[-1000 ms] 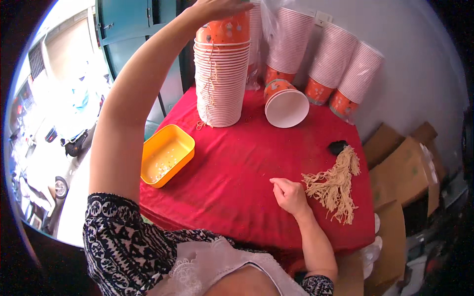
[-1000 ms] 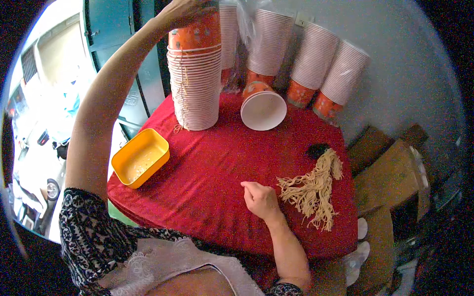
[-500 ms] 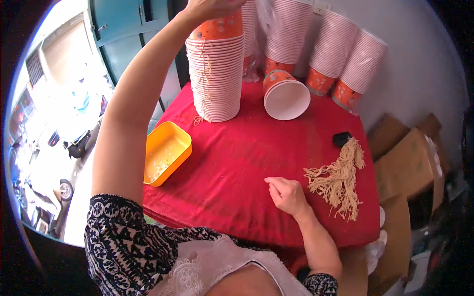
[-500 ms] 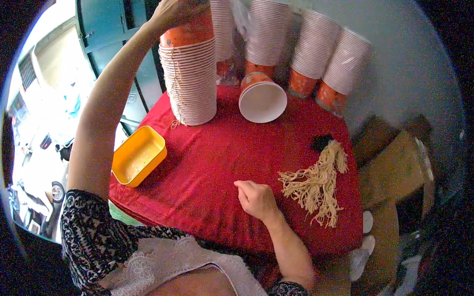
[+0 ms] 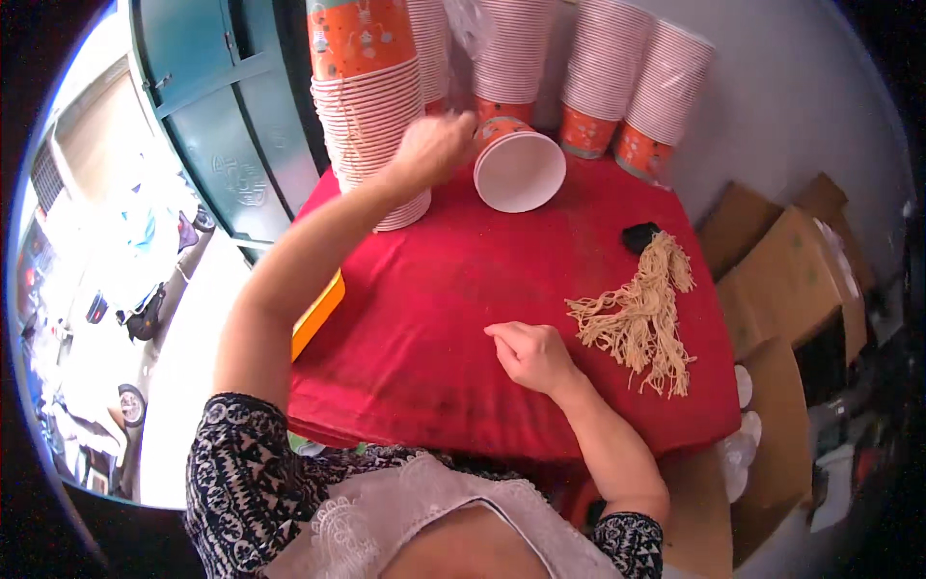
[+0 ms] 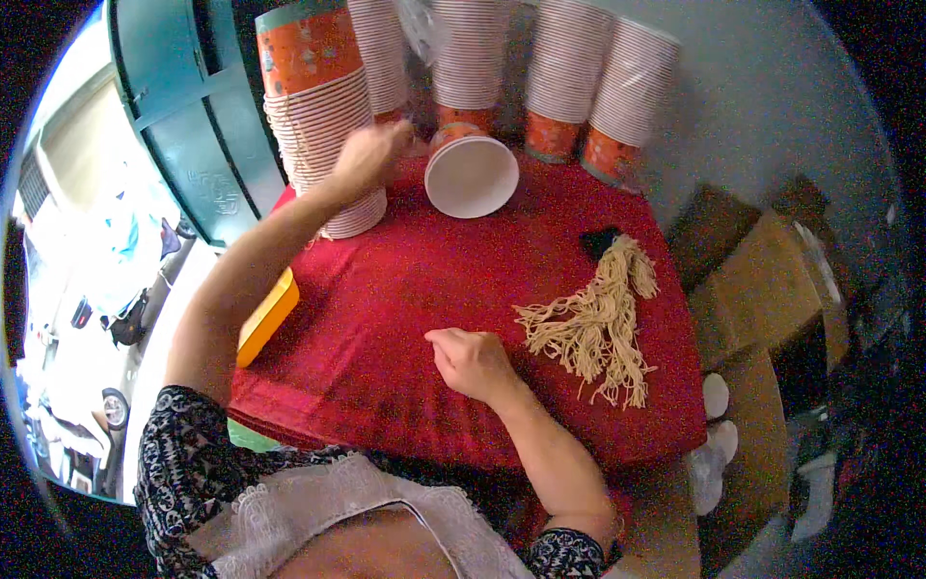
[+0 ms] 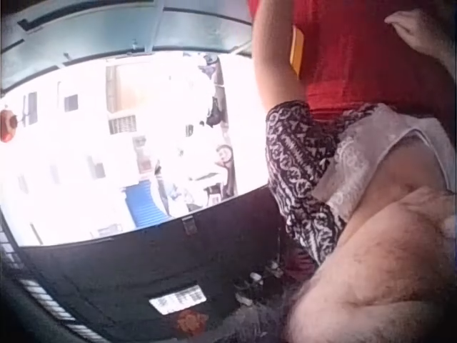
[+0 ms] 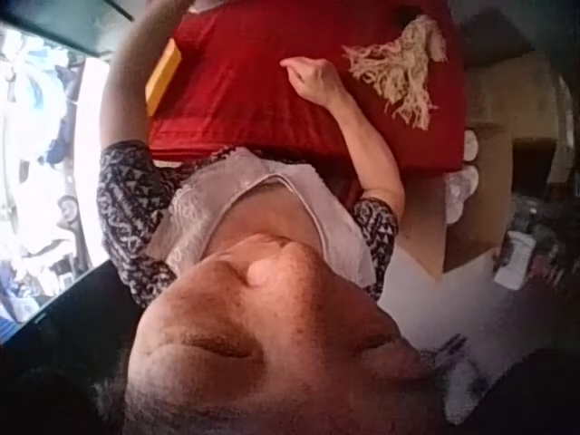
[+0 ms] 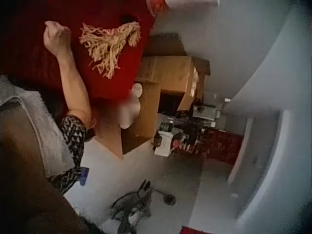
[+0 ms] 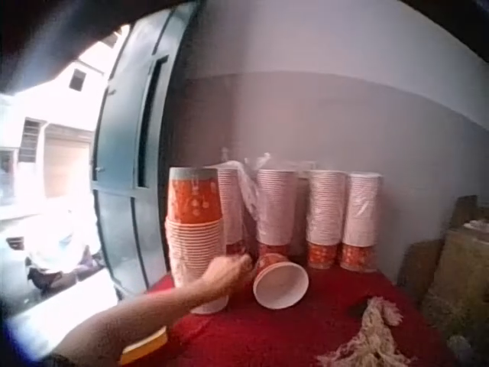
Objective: Threading handles onto printed paper buckets.
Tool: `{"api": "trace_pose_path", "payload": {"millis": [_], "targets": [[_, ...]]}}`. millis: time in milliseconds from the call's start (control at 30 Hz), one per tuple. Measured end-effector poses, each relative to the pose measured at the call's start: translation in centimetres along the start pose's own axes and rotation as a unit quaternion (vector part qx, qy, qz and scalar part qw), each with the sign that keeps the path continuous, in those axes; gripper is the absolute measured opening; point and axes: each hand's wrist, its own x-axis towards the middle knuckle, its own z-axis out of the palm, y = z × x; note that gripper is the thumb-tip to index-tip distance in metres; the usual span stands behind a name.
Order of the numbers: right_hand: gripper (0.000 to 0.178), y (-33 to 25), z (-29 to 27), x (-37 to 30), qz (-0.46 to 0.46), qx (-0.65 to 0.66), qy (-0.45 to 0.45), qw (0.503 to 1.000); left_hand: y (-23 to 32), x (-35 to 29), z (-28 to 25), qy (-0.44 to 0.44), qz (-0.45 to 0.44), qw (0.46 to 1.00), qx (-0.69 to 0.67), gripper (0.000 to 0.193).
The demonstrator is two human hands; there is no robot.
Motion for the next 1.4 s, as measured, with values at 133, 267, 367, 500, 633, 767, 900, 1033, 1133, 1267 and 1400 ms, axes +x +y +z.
{"api": "trace_pose_path", "payload": {"millis": [133, 267, 367, 500, 633, 767, 900, 1033, 1133, 1267, 1400], "targets": [[0.013, 0.1, 0.4, 0.1, -0.007, 0.004, 0.007, 1.0, 1.5, -2.0, 5.8, -0.032, -0.094, 0.994, -0.05, 0.054], [0.014, 0.1, 0.3, 0.0, -0.01, -0.007, 0.0, 1.0, 2.5, -1.4, 9.2, -0.024, -0.204, 0.971, -0.124, 0.045], [0.014, 0.2, 0.3, -0.1, -0.008, 0.005, -0.004, 1.0, 3.1, -1.6, 11.3, 0.028, -0.277, 0.948, -0.154, 0.022], [0.014, 0.2, 0.4, 0.0, -0.001, 0.016, -0.009, 1.0, 2.6, -1.5, 12.3, 0.06, -0.294, 0.944, -0.136, 0.02], [0.014, 0.5, 0.3, -0.1, 0.0, 0.019, -0.01, 1.0, 2.4, -1.7, 12.4, 0.078, -0.256, 0.951, -0.152, 0.022], [0.014, 0.2, 0.2, 0.2, -0.002, 0.019, -0.015, 1.0, 1.7, -2.6, 12.5, 0.14, -0.168, 0.957, -0.19, 0.05], [0.014, 0.6, 0.4, -0.1, 0.003, 0.027, -0.011, 1.0, 1.7, -3.2, 11.7, 0.096, -0.152, 0.955, -0.234, 0.064], [0.014, 0.3, 0.5, 0.2, -0.002, 0.038, -0.006, 0.999, 0.3, -4.7, 11.4, 0.088, -0.152, 0.935, -0.307, 0.068], [0.013, 0.4, 0.4, 0.2, 0.012, 0.039, -0.008, 0.999, 0.1, -5.5, 10.4, 0.094, -0.16, 0.877, -0.444, 0.063], [0.013, 0.9, 0.2, -0.2, 0.025, 0.043, 0.003, 0.999, 1.2, -6.1, 7.6, -0.026, -0.286, 0.744, -0.603, 0.051], [0.013, 0.5, 0.5, 0.1, 0.015, 0.047, 0.0, 0.999, -0.1, -7.1, 8.4, 0.04, -0.276, 0.741, -0.611, 0.047]]}}
